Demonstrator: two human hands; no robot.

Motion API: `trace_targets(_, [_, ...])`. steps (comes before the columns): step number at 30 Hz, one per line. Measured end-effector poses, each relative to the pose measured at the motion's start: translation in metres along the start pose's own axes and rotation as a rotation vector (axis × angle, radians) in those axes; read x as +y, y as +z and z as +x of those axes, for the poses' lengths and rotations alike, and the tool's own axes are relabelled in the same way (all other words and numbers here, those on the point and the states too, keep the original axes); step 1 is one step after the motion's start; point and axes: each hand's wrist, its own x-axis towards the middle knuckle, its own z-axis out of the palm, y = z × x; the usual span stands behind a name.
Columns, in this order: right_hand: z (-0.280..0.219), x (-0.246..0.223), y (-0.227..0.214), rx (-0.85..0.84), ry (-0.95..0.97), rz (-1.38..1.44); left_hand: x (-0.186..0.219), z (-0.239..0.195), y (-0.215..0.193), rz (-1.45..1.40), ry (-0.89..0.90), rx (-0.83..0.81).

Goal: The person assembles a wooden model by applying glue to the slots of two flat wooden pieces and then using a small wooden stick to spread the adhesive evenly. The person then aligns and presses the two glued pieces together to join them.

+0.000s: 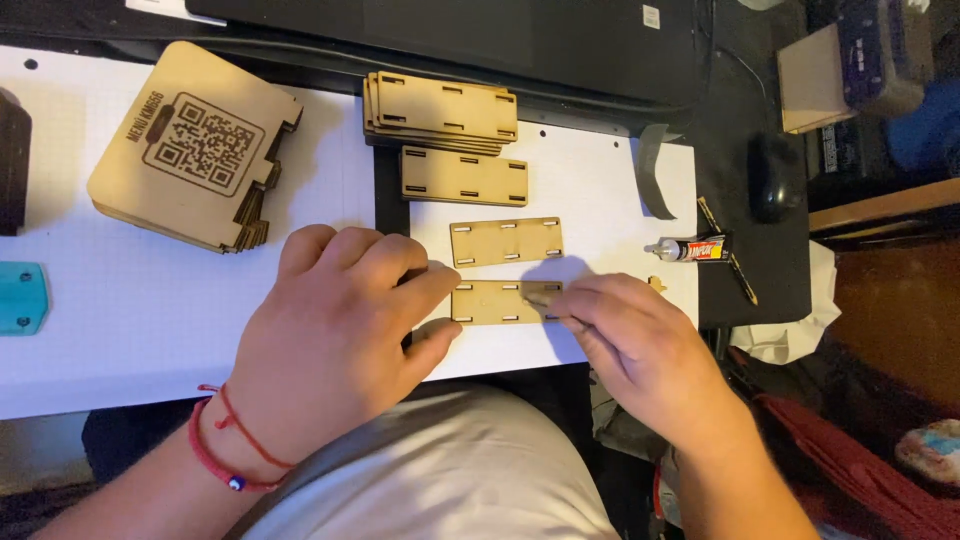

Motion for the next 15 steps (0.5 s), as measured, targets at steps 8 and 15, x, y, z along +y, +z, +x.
trace_targets(8, [0.001, 0.002, 0.001, -0.036, 0.016, 0.037, 0.0, 0.002, -0.001, 0.01, -0.013, -0.02])
trace_targets(15, [-0.006, 0.012, -0.007, -0.075, 0.037, -0.001, 0.0, 0.003, 0.0, 0.037, -0.025, -0.036])
